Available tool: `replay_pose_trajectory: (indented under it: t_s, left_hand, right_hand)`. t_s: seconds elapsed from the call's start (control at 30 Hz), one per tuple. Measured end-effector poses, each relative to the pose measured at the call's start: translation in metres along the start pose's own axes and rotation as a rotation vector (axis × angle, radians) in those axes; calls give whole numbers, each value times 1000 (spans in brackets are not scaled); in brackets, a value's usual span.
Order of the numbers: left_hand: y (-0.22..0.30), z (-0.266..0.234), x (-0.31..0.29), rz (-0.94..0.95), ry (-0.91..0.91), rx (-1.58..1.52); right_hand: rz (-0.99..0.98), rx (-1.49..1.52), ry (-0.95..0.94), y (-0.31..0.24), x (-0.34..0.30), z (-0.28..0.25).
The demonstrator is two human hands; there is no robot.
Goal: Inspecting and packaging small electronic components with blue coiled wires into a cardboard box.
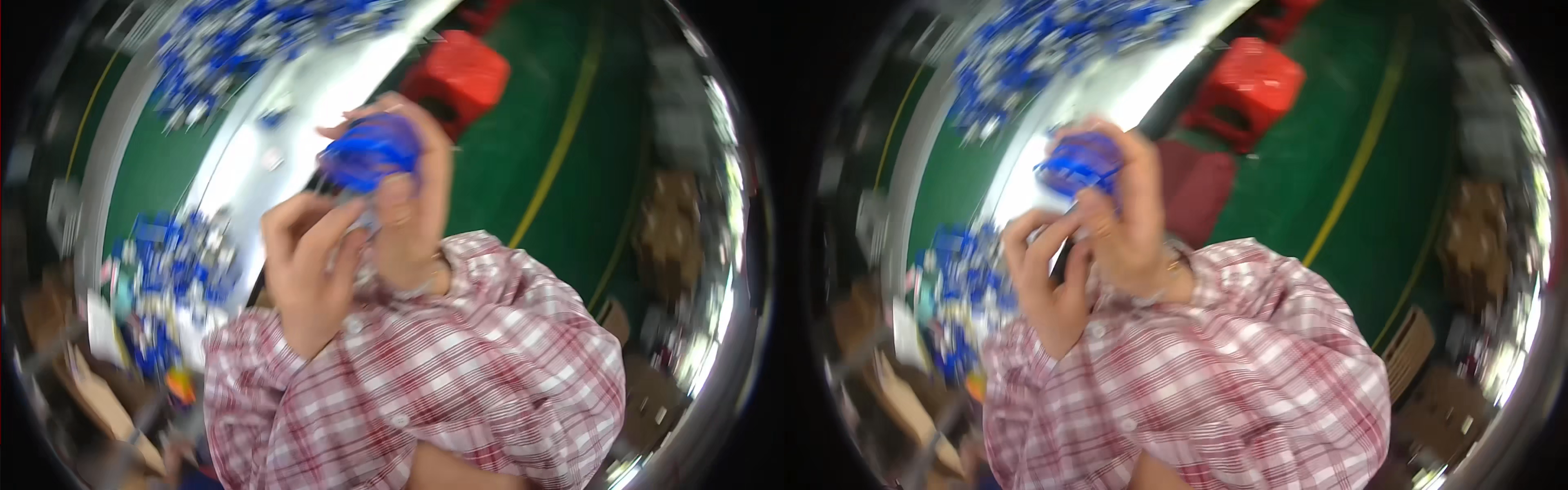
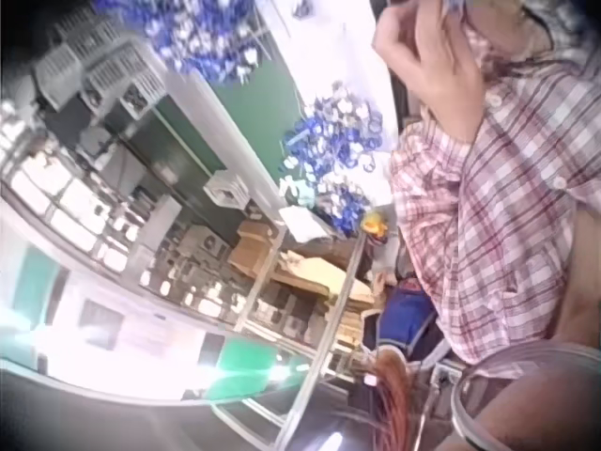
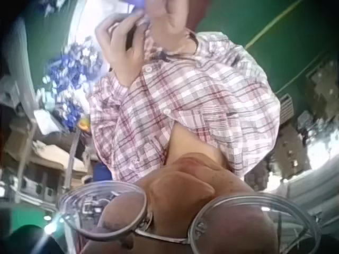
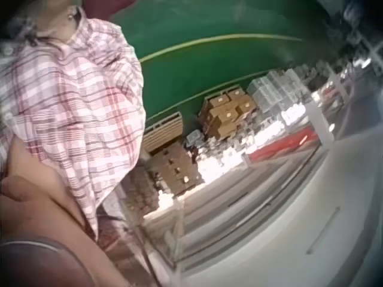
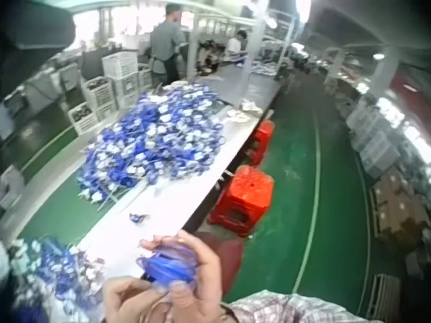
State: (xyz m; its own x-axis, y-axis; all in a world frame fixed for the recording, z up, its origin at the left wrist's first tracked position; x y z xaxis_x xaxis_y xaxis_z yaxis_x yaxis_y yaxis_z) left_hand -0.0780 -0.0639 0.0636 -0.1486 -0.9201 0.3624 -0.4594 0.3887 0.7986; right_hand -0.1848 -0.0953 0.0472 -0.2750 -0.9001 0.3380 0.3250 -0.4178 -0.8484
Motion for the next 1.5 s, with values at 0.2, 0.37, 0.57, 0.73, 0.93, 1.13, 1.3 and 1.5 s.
replay_pose_trajectory:
  t_s: [0.2,0.37,0.57,0.73,0.93,1.13,1.3,1.5]
  left_hand:
    - [-6,58,-3,244,-76,-310]
    - [36,93,11,316,-329,-390]
    - [40,100,18,347,-496,-310]
    - [28,92,9,427,-512,-200]
    - [11,61,1,320,-564,-302]
    - [-56,36,-11,-171,-408,-629]
    - [-300,36,-5,-458,-42,34]
    - [-405,55,-11,-598,-73,244]
  right_hand:
    - [-72,-167,132,-28,-12,-56]
    - [-229,-232,420,-58,-36,-90]
    - [-273,-432,440,-60,-44,-88]
    - [-168,-355,571,-49,-41,-84]
    - [9,-221,524,-26,-40,-62]
    - [277,22,519,17,-29,-65]
    - [271,-122,542,8,-27,-72]
    - [228,-296,578,-5,-37,-88]
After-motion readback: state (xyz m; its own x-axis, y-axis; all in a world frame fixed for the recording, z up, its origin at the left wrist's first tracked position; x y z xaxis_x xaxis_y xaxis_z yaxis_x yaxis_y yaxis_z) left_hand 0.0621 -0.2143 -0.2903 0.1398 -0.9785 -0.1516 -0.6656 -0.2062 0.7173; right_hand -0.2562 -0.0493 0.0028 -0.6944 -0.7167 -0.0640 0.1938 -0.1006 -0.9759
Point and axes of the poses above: each hand's wrist, its own x-axis towards the middle knuckle, its own z-axis out of the palm, y = z × x, the point moved 6 cm from there along x, towards the middle knuckle, and after that the axes turned 1 degree about -y, right-handed, at the moved point
